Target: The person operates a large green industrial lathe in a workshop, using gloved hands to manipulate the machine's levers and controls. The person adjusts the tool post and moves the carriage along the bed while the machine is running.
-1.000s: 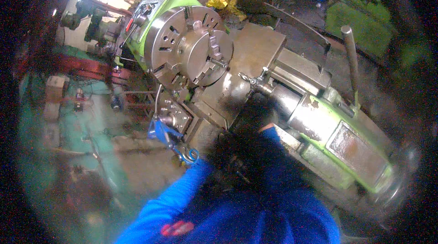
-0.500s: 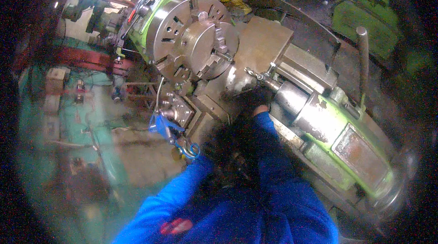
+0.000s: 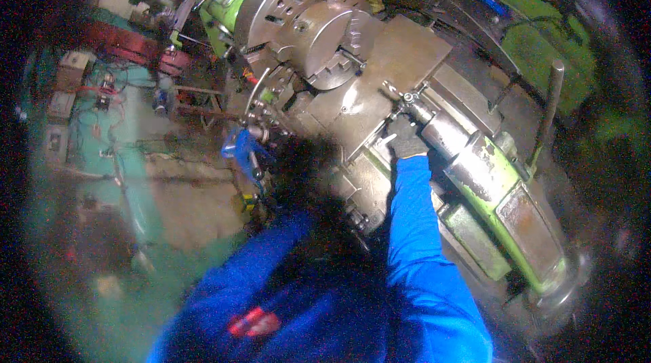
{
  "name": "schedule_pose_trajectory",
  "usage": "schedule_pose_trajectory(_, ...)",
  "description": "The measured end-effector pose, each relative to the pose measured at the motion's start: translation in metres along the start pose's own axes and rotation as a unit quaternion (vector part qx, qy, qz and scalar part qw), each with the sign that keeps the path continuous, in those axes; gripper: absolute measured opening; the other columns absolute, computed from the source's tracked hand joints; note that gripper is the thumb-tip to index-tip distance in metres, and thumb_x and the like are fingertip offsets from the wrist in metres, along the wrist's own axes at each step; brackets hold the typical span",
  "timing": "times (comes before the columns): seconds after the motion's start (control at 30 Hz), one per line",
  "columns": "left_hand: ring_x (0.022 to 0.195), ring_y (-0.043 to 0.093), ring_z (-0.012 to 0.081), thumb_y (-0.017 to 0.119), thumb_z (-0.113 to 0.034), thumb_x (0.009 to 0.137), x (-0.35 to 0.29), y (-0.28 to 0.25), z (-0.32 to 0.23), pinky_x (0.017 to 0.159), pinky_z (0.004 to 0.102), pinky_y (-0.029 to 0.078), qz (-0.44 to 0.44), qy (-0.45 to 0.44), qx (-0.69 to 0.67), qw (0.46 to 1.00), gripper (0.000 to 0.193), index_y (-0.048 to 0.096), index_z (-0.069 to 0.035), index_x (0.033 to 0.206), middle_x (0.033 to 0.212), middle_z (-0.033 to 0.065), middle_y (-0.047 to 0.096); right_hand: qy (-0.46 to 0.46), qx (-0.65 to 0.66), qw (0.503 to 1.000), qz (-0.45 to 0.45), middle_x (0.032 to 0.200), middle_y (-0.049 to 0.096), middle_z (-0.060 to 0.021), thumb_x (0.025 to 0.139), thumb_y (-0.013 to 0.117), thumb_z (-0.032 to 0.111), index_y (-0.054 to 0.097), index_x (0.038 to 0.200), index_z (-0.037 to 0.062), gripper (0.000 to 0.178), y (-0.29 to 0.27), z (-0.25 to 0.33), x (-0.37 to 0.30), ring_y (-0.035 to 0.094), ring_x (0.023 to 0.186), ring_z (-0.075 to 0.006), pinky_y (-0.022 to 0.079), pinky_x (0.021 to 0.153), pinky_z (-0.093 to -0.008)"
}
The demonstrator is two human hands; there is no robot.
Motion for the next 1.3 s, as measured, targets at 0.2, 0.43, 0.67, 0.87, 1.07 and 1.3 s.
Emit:
schedule_pose_trajectory(0.2, 0.112, 0.059, 0.0397, 0.065, -0.024, 0.093, -0.008, -0.009, -0.001, 0.099, 0.0497, 0.048, -0.067, 0.033, -0.062, 0.995, 0.023, 0.069, -0.007, 0.107, 0.111, 0.0198, 0.064, -0.127, -0.172, 0.976, 0.03, 0.132, 0.065, -0.0136, 0.101, 0.054, 0.023, 0.062, 0.133, 0.0124, 0.035, 0.022, -0.015, 0.008, 0.057, 0.13, -0.0338, 0.052, 0.104, -0.0452)
schedule_pose_trajectory(0.43, 0.111, 0.058, 0.0361, 0.067, -0.032, 0.089, -0.009, -0.018, 0.004, 0.095, 0.0504, 0.047, -0.098, 0.086, 0.048, 0.99, 0.029, 0.07, -0.009, 0.106, 0.108, 0.0154, 0.065, 0.091, 0.114, 0.989, 0.001, 0.143, 0.057, -0.0142, 0.105, 0.048, 0.021, 0.055, 0.139, 0.0155, 0.035, 0.005, -0.026, -0.003, 0.053, 0.132, -0.0319, 0.049, 0.106, -0.0413)
schedule_pose_trajectory(0.67, 0.114, 0.057, 0.038, 0.061, -0.038, 0.093, -0.014, -0.013, 0.013, 0.096, 0.0537, 0.045, -0.129, 0.102, 0.045, 0.985, 0.039, 0.068, -0.01, 0.119, 0.116, 0.0167, 0.065, 0.082, 0.195, 0.956, -0.202, 0.094, 0.065, -0.0108, 0.108, 0.04, 0.035, 0.057, 0.103, 0.0134, 0.027, -0.046, 0.016, -0.03, 0.056, 0.073, -0.0242, 0.049, 0.071, -0.0413)
schedule_pose_trajectory(0.87, 0.12, 0.055, 0.0398, 0.062, -0.036, 0.094, -0.016, -0.021, 0.014, 0.102, 0.0536, 0.042, -0.115, 0.129, -0.031, 0.984, 0.043, 0.063, -0.008, 0.126, 0.125, 0.0176, 0.062, 0.328, 0.466, 0.819, -0.07, 0.095, 0.077, -0.0165, 0.101, 0.063, 0.041, 0.072, 0.117, 0.0023, 0.043, -0.012, -0.026, -0.077, 0.072, 0.085, -0.0327, 0.055, 0.079, -0.0462)
schedule_pose_trajectory(1.07, 0.122, 0.054, 0.0402, 0.072, -0.015, 0.089, -0.043, -0.016, 0.046, 0.108, 0.0532, 0.041, -0.253, 0.148, -0.267, 0.918, 0.041, 0.06, -0.006, 0.127, 0.13, 0.0186, 0.06, 0.362, 0.369, 0.855, -0.04, 0.107, 0.077, -0.0196, 0.096, 0.068, 0.038, 0.075, 0.118, 0.0025, 0.042, -0.074, 0.113, -0.145, 0.074, 0.1, -0.0326, 0.054, 0.09, -0.0447)
schedule_pose_trajectory(1.3, 0.126, 0.054, 0.0401, 0.063, 0.0, 0.09, -0.091, -0.02, 0.071, 0.111, 0.0515, 0.043, -0.302, 0.174, -0.367, 0.862, 0.041, 0.057, -0.003, 0.131, 0.131, 0.0205, 0.057, 0.258, 0.191, 0.946, -0.044, 0.103, 0.073, -0.0239, 0.096, 0.064, 0.044, 0.075, 0.107, 0.0036, 0.044, -0.107, 0.258, -0.116, 0.07, 0.101, -0.0416, 0.053, 0.089, -0.0472)
Point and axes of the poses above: each hand's wrist, its own x-axis towards the middle knuckle, its own y-axis out of the palm, z = x × y, the point moved 3 cm from there along x, towards the middle knuckle
